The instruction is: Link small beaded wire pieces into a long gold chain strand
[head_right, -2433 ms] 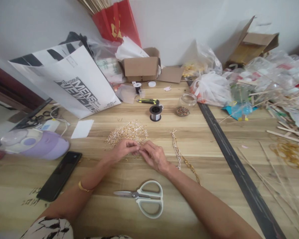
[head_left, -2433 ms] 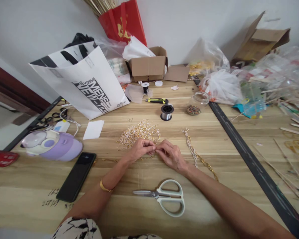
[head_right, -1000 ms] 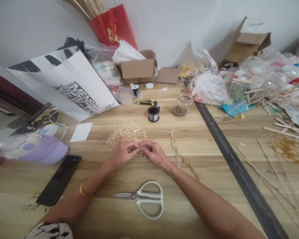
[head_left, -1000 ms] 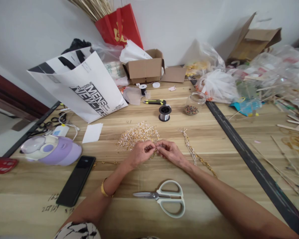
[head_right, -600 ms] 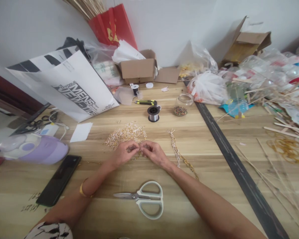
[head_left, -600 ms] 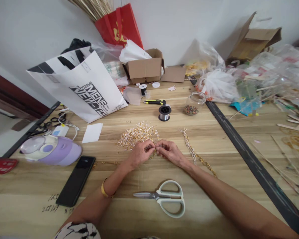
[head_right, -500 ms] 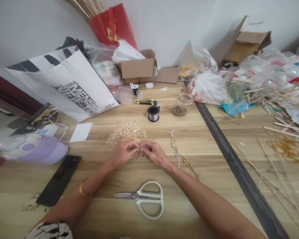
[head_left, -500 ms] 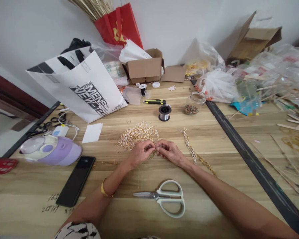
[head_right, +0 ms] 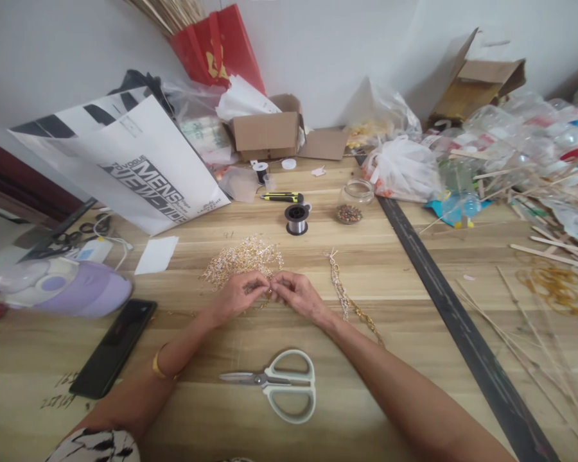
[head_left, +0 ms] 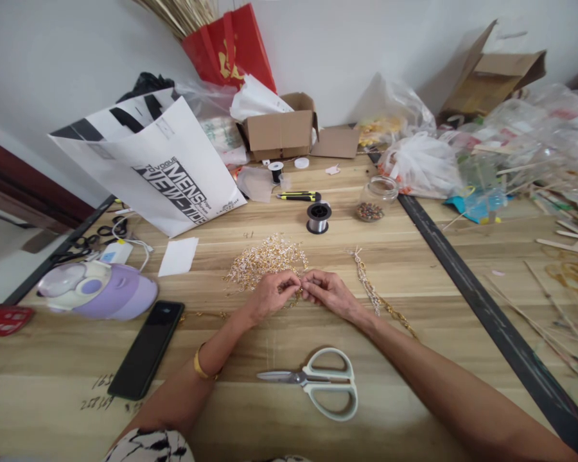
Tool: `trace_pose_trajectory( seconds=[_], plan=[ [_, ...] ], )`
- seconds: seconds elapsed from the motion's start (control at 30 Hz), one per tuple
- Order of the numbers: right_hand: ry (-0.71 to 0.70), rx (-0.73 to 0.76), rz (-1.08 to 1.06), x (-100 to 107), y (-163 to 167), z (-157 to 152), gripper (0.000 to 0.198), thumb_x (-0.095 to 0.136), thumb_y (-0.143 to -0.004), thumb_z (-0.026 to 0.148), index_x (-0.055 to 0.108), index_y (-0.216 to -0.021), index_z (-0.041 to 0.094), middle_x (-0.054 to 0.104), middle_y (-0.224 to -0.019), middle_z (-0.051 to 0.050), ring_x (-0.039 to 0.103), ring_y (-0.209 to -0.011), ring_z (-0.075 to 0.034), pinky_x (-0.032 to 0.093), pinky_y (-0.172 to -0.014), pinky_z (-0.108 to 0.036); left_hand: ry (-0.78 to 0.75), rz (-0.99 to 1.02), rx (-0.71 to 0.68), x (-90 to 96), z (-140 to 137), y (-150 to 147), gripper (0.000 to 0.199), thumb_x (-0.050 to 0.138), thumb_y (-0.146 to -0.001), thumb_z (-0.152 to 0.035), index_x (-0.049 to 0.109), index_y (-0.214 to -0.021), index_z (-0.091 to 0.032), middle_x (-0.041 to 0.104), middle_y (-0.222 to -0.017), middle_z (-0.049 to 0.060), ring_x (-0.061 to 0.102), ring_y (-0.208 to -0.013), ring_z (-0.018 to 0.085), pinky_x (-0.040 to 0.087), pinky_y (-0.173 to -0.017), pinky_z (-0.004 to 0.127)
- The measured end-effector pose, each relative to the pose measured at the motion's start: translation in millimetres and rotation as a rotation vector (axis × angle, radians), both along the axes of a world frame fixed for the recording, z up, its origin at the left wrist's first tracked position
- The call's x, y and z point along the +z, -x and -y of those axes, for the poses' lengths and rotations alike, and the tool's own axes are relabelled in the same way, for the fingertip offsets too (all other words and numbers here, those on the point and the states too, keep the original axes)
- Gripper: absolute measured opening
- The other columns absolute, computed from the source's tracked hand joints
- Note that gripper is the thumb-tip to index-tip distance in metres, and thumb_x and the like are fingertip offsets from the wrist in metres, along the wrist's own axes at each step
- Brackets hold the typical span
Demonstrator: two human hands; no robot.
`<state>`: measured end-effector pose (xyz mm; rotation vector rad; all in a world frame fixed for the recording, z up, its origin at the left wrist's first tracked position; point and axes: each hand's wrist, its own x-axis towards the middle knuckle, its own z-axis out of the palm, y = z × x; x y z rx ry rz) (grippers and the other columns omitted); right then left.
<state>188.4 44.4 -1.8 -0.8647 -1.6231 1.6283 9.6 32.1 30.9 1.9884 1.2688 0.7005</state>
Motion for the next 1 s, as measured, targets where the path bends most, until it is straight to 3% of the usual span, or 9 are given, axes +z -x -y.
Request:
trace_pose_trajectory(
  seconds=[0.53,1.0],
  plan=[
    [-0.008,0.023,0.000,-3.7,0.1,0.4,0.027,0.054,-0.084,0.042,0.053,-0.082,0.016,0.055,-0.063,0.001,0.046,-0.052,-0.008,0.037,-0.048,-0.019,0.033,0.089,0.004,-2.2,0.5,-0.1,0.007,0.057,-0.079,-0.018,0.062,-0.077,-0.014,0.064,-0.071,0.002,0.059,-0.065,0.012,0.045,-0.062,0.021],
    [-0.187,-0.050,0.098,-8.8,1.6,5.6,0.019,0.044,-0.091,0.036,0.048,-0.090,0.017,0.052,-0.063,0.002,0.046,-0.052,-0.009,0.036,-0.050,-0.019,0.053,0.095,0.018,-3.4,-2.0,-0.3,0.008,0.057,-0.078,-0.018,0.060,-0.072,-0.014,0.063,-0.067,0.001,0.058,-0.064,0.012,0.045,-0.062,0.021]
  ],
)
